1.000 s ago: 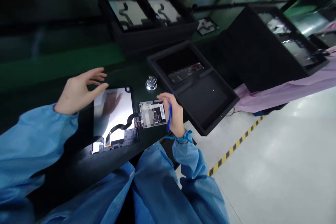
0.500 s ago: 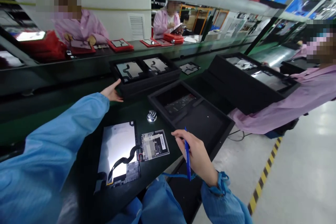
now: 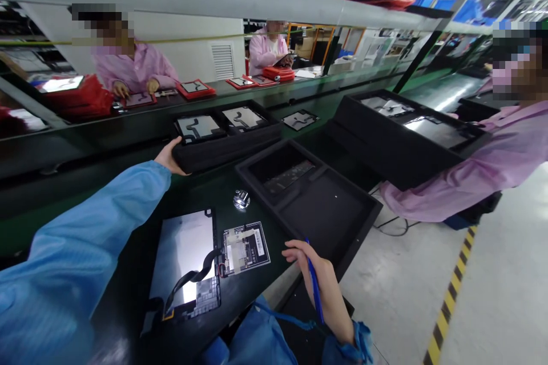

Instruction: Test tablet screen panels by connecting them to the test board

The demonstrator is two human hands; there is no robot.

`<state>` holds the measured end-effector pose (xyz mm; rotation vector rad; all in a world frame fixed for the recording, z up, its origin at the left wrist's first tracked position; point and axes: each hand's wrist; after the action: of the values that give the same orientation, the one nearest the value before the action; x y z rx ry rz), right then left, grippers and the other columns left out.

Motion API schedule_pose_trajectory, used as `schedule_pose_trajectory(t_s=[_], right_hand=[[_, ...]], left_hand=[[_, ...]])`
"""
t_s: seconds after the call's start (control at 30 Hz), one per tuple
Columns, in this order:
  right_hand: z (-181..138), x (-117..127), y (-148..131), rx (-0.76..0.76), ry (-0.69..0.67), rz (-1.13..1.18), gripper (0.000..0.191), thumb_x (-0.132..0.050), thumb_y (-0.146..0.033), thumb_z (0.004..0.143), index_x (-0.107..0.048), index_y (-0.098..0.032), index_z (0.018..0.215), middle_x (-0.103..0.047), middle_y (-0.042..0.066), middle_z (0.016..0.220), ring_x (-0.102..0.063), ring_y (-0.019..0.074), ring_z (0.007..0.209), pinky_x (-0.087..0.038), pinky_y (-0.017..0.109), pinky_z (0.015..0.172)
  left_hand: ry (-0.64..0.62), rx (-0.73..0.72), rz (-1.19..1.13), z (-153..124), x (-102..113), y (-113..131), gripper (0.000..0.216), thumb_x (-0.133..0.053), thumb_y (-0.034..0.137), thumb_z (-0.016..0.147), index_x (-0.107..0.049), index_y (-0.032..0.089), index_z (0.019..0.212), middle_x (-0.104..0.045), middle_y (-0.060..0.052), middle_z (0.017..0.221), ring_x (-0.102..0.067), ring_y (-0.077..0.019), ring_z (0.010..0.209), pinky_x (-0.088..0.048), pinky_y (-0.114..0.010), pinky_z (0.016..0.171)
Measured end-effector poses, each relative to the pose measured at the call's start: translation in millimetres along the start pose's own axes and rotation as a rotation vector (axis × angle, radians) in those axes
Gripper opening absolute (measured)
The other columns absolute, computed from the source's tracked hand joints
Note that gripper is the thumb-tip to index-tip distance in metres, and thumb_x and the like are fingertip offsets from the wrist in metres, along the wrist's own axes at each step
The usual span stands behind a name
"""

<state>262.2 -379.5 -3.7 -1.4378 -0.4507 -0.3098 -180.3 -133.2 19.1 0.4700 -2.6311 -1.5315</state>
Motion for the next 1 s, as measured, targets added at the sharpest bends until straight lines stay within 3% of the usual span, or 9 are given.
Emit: schedule_pose_trajectory(t_s=[0.13,0.23,0.37,0.5,0.6,0.7,0.8,1.0], right_hand=[[12.8,-15.8,-25.7,0.036,-0.084,0.065,0.033,-0.054,-0.046,0.098,-0.064,-0.027,0.122,-0.076,0.009,0.116,-0.076,0.0229,0.096,-0.063,0.04,0.089],[31.3,-33.7,-42.3,0.073,-0.209,0.201,0.06,-0.061,-0.042,0.094,-0.04,-0.025,0.148,-0.063,0.015,0.139,-0.072,0.0232,0.111,-0.063,0.041,0.091],[67.5,-44.6,-44.6,0.089,-0.344,0.298,0.088,-0.07,-0.044,0.087,-0.022,-0.025,0.157,-0.052,0.02,0.149,-0.066,0.0259,0.123,-0.06,0.046,0.098],[106.9,-33.1,-41.4,0.097,-0.354,0.354,0.089,-0.073,-0.044,0.084,-0.025,-0.026,0.156,-0.052,0.02,0.148,-0.068,0.0263,0.119,-0.06,0.049,0.098],[133.9,-22.6,-44.4,0.061,-0.35,0.368,0.089,-0.076,-0.045,0.082,-0.029,-0.024,0.155,-0.056,0.019,0.144,-0.068,0.028,0.118,-0.062,0.049,0.095],[163.2,-20.7,-50.1,-0.054,-0.336,0.372,0.087,-0.077,-0.041,0.081,-0.032,-0.022,0.153,-0.059,0.018,0.14,-0.068,0.028,0.117,-0.063,0.047,0.095],[201.9,-28.7,-59.0,-0.175,-0.281,0.325,0.077,-0.076,-0.035,0.083,-0.038,-0.021,0.149,-0.063,0.016,0.133,-0.07,0.026,0.11,-0.062,0.045,0.095],[298.6,-70.1,-78.6,-0.319,-0.231,0.272,0.054,-0.071,-0.046,0.087,-0.054,-0.017,0.13,-0.064,0.017,0.126,-0.07,0.0225,0.104,-0.061,0.037,0.094]], left_hand=[[-0.058,-0.052,0.128,-7.2,9.1,5.3,0.059,-0.048,0.084,0.07,-0.041,0.026,0.067,-0.055,-0.004,0.059,-0.061,-0.0273,0.07,-0.054,-0.051,0.071],[-0.151,-0.093,0.213,-23.2,27.3,6.3,0.064,-0.035,0.086,0.079,-0.041,0.023,0.067,-0.059,-0.001,0.062,-0.06,-0.0206,0.074,-0.054,-0.049,0.076],[-0.162,-0.09,0.198,-51.1,69.9,3.6,0.063,-0.038,0.084,0.084,-0.045,0.023,0.069,-0.065,0.002,0.065,-0.061,-0.0188,0.076,-0.055,-0.053,0.079],[-0.047,-0.054,0.157,-81.2,114.5,-1.7,0.057,-0.045,0.081,0.082,-0.047,0.025,0.069,-0.067,0.001,0.061,-0.062,-0.0232,0.069,-0.056,-0.061,0.071],[0.15,-0.013,0.071,-111.6,132.9,-5.9,0.044,-0.05,0.067,0.086,-0.052,0.025,0.075,-0.069,-0.001,0.065,-0.064,-0.0258,0.069,-0.058,-0.059,0.064],[0.341,0.038,-0.074,-145.7,136.7,-11.5,0.024,-0.056,0.046,0.087,-0.058,0.023,0.085,-0.07,-0.004,0.073,-0.065,-0.0272,0.07,-0.06,-0.054,0.057],[0.449,0.045,-0.15,-172.7,134.6,-20.2,0.015,-0.057,0.035,0.086,-0.062,0.021,0.088,-0.07,-0.004,0.075,-0.065,-0.0258,0.067,-0.061,-0.048,0.051],[0.493,0.062,-0.215,-191.3,136.2,-34.3,0.013,-0.06,0.034,0.086,-0.064,0.021,0.087,-0.07,0.0,0.074,-0.065,-0.0236,0.063,-0.061,-0.044,0.045]])
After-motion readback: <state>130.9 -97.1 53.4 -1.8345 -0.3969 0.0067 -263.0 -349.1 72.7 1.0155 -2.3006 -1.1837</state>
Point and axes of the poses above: each hand's wrist, its own z-axis towards the middle knuckle, its own x-axis out of the back of the hand, y = z × x
